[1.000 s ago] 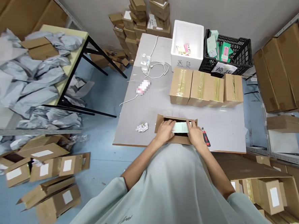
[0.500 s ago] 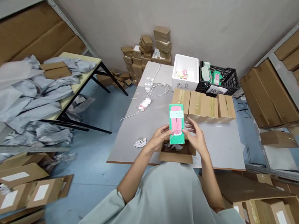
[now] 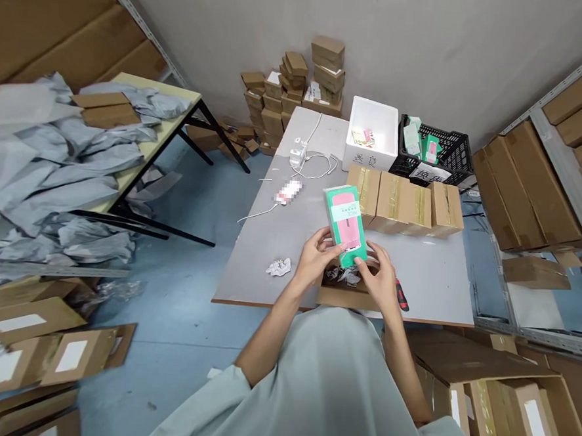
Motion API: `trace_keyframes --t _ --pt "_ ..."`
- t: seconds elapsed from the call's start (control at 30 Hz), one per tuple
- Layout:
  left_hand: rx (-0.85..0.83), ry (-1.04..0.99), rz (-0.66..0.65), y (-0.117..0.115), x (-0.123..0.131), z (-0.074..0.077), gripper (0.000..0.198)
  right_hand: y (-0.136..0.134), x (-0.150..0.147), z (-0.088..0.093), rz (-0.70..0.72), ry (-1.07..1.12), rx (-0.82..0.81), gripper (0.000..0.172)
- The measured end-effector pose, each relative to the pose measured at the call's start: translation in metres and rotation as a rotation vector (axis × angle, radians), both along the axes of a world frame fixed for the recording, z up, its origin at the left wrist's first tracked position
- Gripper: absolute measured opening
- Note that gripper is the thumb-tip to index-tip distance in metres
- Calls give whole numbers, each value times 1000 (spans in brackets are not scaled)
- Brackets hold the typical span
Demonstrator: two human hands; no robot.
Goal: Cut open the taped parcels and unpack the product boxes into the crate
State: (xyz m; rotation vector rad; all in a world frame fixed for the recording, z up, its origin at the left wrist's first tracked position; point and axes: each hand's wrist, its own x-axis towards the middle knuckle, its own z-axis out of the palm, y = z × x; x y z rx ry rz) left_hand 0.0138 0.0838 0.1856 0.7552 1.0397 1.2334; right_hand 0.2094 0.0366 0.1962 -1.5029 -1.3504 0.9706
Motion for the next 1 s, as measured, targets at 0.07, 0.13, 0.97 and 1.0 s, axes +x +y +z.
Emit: trace_keyframes --t 0.07,0.13,0.97,1.0 --pt "45 -11 48 -3 -1 1 77 -3 -11 -9 -37 122 -76 83" --pt "72 -54 60 -7 -2 3 74 -5 -24 -14 -25 260 -94 89" --pt "-14 5 -353 -57 -46 0 90 103 -11 36 -125 293 200 79" --pt "0 -11 -314 -59 -42 2 104 102 -9 35 -131 297 206 80"
